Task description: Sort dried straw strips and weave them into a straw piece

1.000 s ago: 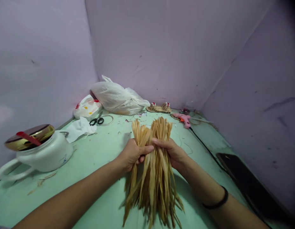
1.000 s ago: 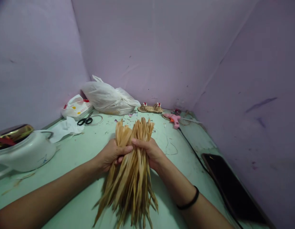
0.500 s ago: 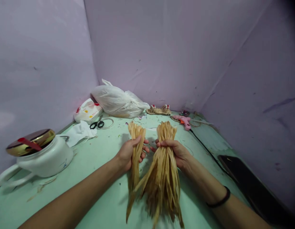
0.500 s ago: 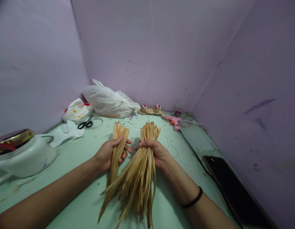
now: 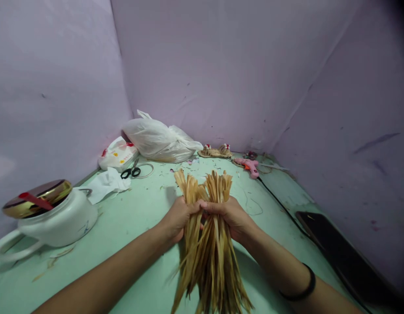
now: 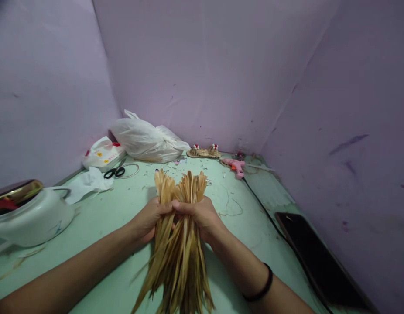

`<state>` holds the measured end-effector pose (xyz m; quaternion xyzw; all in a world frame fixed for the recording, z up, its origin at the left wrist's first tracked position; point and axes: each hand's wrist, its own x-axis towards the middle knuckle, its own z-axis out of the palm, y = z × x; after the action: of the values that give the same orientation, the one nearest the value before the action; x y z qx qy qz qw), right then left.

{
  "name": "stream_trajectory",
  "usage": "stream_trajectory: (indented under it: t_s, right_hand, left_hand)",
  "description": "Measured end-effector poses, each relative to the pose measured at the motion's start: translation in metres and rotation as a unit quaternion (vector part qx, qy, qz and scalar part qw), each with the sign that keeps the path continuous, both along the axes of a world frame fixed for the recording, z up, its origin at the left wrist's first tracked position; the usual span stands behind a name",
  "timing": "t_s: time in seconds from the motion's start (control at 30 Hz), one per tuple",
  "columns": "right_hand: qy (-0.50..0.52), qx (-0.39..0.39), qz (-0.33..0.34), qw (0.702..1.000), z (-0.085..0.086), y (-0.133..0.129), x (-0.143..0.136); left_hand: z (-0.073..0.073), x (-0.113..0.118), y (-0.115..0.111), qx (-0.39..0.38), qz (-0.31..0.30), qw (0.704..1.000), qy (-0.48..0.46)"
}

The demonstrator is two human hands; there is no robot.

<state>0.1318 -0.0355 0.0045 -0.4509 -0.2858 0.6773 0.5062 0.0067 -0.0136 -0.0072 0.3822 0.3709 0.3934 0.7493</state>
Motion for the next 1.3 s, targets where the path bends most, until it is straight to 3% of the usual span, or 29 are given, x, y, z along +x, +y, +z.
stream_trajectory:
  t_s: [0.27,0.5,0.67,0.9,1.1,1.3]
  right_hand:
    - [-0.034,-0.026,-0.033,0.999,-0.002,0.006,0.006]
    - [-0.064,-0.031,-0.048,0.996,-0.003,0.008,0.008]
    - [-0.101,0.053,-0.034,0.993,0.005,0.001,0.001]
    - [-0.249,0.147,-0.029,0.957,-0.001,0.004,0.001]
    - [-0.146,0.026,-0.033,0.988,-0.005,0.005,0.006]
    - [-0.082,0.0,-0.039,0.996,-0.006,0.005,0.006]
  left_hand:
    - [0.008,-0.003,0.002,-0.047,0.004,0.998,-0.052]
    - [0.002,-0.005,0.006,-0.031,0.052,0.998,0.013]
    - [-0.003,-0.006,0.006,0.05,0.092,0.994,0.044]
    - [0.006,-0.004,0.002,0.056,0.108,0.991,0.047]
    - [0.003,-0.009,0.011,0.045,0.126,0.987,0.084]
    - [0.003,-0.01,0.013,0.052,0.141,0.986,0.078]
